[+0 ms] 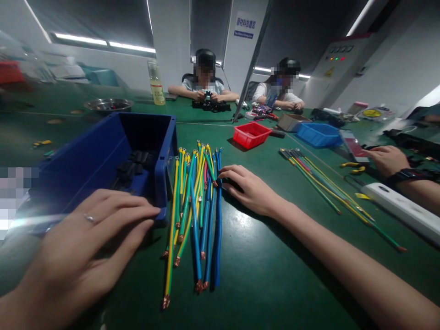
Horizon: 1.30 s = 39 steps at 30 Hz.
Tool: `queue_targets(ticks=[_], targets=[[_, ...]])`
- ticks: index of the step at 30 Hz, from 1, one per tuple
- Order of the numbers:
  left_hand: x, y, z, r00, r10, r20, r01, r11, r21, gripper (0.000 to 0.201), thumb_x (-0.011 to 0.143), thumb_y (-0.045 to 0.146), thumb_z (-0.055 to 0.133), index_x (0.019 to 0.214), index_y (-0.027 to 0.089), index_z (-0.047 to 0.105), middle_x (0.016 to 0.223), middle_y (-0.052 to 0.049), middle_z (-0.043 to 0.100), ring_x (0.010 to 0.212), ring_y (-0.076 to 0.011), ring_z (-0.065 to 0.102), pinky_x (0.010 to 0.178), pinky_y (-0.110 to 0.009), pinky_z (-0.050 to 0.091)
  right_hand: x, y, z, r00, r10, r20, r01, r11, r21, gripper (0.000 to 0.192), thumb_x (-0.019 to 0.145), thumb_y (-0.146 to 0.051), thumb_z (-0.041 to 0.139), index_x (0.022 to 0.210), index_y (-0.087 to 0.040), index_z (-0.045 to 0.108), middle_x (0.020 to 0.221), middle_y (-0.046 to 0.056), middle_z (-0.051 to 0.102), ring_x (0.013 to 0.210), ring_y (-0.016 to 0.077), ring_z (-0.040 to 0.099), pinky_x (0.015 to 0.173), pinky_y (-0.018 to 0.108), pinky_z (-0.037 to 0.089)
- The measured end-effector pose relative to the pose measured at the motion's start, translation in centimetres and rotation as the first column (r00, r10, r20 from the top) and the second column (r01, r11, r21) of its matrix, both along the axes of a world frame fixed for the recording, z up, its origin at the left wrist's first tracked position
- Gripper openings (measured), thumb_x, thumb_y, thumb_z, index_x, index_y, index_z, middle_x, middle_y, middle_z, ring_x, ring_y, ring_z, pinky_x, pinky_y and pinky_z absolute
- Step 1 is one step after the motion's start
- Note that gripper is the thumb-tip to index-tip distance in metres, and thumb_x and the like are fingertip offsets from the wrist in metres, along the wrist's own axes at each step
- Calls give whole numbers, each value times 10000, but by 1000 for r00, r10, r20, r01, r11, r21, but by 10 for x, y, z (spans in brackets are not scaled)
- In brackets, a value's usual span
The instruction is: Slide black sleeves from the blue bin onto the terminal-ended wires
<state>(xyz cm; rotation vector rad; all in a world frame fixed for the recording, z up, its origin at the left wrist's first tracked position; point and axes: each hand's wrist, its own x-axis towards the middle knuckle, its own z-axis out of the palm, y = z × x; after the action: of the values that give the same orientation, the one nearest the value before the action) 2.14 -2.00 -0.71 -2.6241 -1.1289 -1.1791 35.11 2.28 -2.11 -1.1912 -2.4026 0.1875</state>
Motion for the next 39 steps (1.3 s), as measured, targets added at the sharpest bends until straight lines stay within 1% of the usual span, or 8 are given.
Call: queue_targets(ticks=[3, 8, 14, 19, 24, 31, 36, 39], targets=[[6, -4, 3, 998, -11, 59, 13, 999, -33, 156, 953, 209, 574, 1046, 282, 676, 1026, 14, 663, 903, -155, 641, 820, -297, 502, 0, -1, -1, 1000, -22, 2, 22, 1000, -12, 295, 1027, -354, 433, 1228, -191, 576, 1309, 127, 611, 1180, 232, 578, 1028, 449, 488], [3, -4, 0, 1000, -13, 20, 14, 998, -66, 144, 964, 250, 579, 1073, 273, 670, 1048, 11, 672, 905, -145, 656, 836, -271, 517, 0, 0, -5, 996, -93, 2, 93, 995, -39, 404, 1029, -409, 424, 1350, -179, 515, 1409, 135, 573, 1288, 255, 539, 1105, 500, 433], [0, -2, 1, 998, -47, -29, 45, 997, -58, 168, 966, 261, 553, 1096, 270, 659, 1064, -15, 681, 917, -171, 674, 833, -292, 546, 0, 4, -6, 987, -161, -8, 160, 986, -47, 329, 1036, -354, 393, 1255, -202, 585, 1406, 122, 574, 1295, 253, 540, 1106, 502, 435], [0, 0, 2, 997, -53, -53, 51, 998, -30, 166, 958, 256, 552, 1089, 270, 652, 1051, -11, 683, 888, -161, 679, 818, -271, 549, 0, 4, -4, 992, -119, 49, 121, 992, -31, 316, 1018, -246, 374, 1212, -215, 622, 1398, 129, 554, 1239, 260, 542, 1035, 505, 472], [0, 1, 5, 996, -70, -54, 69, 997, -21, 160, 946, 249, 566, 1081, 259, 652, 1044, -8, 680, 868, -158, 684, 785, -260, 545, 2, -1, -1, 999, -43, 22, 43, 999, -33, 292, 987, -346, 494, 1230, -246, 624, 1411, 123, 519, 1294, 277, 475, 1082, 528, 422], [2, -2, 7, 997, -70, -27, 68, 997, -45, 163, 947, 229, 561, 1082, 252, 650, 1045, -9, 680, 913, -160, 678, 810, -276, 543, -14, -18, 8, 983, 180, -33, -180, 984, 3, 250, 867, -63, 443, 964, -188, 637, 1086, 102, 624, 1041, 233, 521, 892, 408, 457], [4, -4, 8, 998, -69, -5, 69, 995, -67, 163, 942, 223, 563, 1072, 249, 658, 1045, -20, 690, 930, -175, 679, 805, -296, 550, -28, -31, 13, 965, 262, 16, -263, 964, 36, 200, 834, -78, 424, 808, -193, 585, 904, 70, 621, 834, 200, 485, 741, 357, 399], [3, -4, 8, 996, -84, -9, 83, 995, -59, 170, 939, 210, 567, 1082, 252, 647, 1050, -12, 680, 932, -166, 675, 805, -285, 541, -28, -30, 9, 970, 238, 42, -240, 969, 57, 202, 852, -97, 406, 774, -199, 562, 795, 52, 587, 751, 180, 475, 681, 322, 381]])
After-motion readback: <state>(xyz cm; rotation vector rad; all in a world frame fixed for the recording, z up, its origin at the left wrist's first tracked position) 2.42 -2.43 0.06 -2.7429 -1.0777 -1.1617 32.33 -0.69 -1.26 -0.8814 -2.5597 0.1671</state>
